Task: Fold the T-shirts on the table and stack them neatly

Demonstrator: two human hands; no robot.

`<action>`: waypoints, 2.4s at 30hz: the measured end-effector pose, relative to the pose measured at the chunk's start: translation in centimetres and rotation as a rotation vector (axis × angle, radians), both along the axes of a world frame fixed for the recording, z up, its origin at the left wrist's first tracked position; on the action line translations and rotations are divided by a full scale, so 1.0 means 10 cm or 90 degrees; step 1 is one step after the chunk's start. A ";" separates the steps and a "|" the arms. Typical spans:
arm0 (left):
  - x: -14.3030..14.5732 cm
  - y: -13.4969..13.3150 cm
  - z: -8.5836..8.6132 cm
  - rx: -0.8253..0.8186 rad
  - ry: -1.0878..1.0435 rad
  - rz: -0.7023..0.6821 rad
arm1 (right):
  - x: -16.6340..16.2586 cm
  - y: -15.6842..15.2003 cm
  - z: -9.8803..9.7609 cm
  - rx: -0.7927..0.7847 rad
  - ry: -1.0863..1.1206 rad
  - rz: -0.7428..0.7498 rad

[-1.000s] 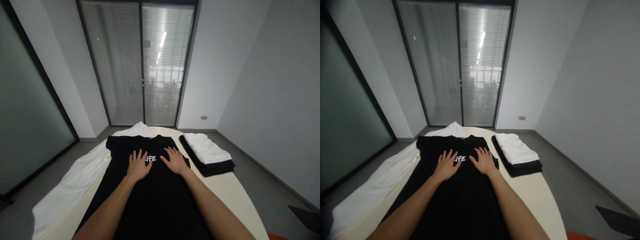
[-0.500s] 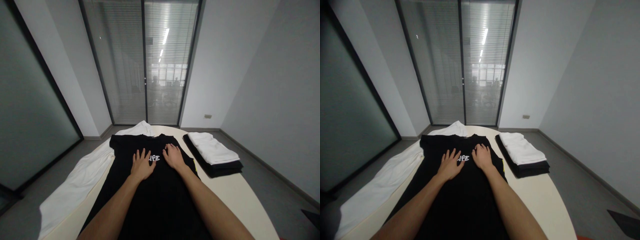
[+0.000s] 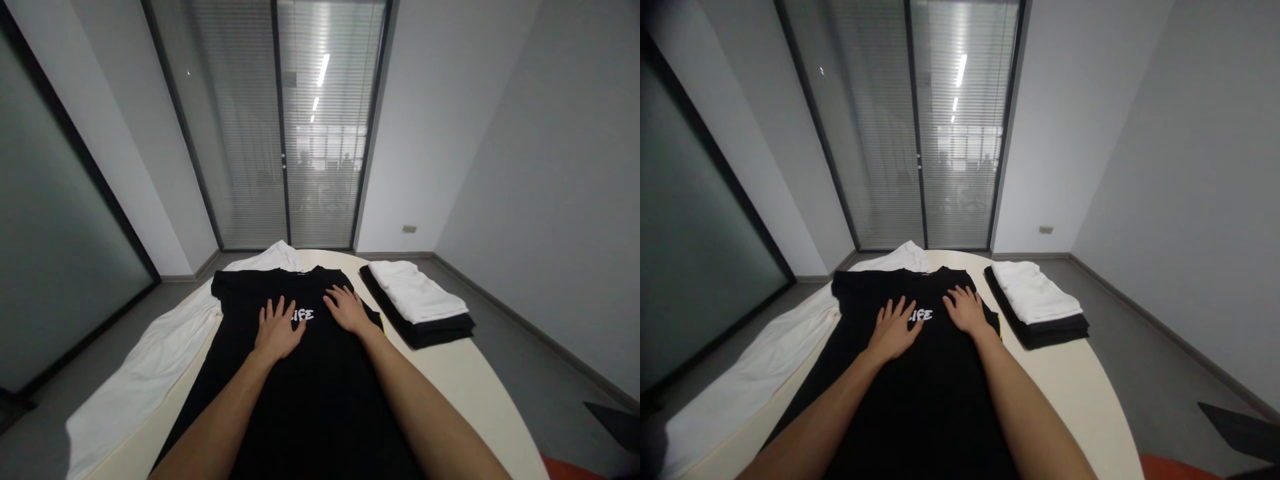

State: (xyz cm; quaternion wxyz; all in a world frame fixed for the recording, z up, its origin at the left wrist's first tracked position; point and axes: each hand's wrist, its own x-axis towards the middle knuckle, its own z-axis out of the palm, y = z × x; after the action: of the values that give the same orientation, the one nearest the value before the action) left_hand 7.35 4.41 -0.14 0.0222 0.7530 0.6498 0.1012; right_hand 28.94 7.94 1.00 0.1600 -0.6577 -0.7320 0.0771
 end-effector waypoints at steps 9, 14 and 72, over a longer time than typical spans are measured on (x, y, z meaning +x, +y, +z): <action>-0.02 0.00 -0.02 -0.003 -0.019 -0.006 | 0.22 -0.05 0.20 -0.003 -0.130 -0.265; -0.02 0.02 -0.04 -0.005 -0.020 -0.009 | 0.29 -0.03 0.26 -0.047 -0.125 -0.282; 0.71 -1.41 0.42 -0.101 -0.085 -0.710 | 0.67 -0.37 0.29 -0.102 -0.042 -0.129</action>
State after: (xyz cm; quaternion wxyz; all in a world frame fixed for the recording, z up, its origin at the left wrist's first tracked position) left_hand 14.43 -9.70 4.05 0.1698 0.9702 0.1569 0.0721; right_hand 35.66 4.28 3.93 0.0901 -0.7412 -0.6581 0.0971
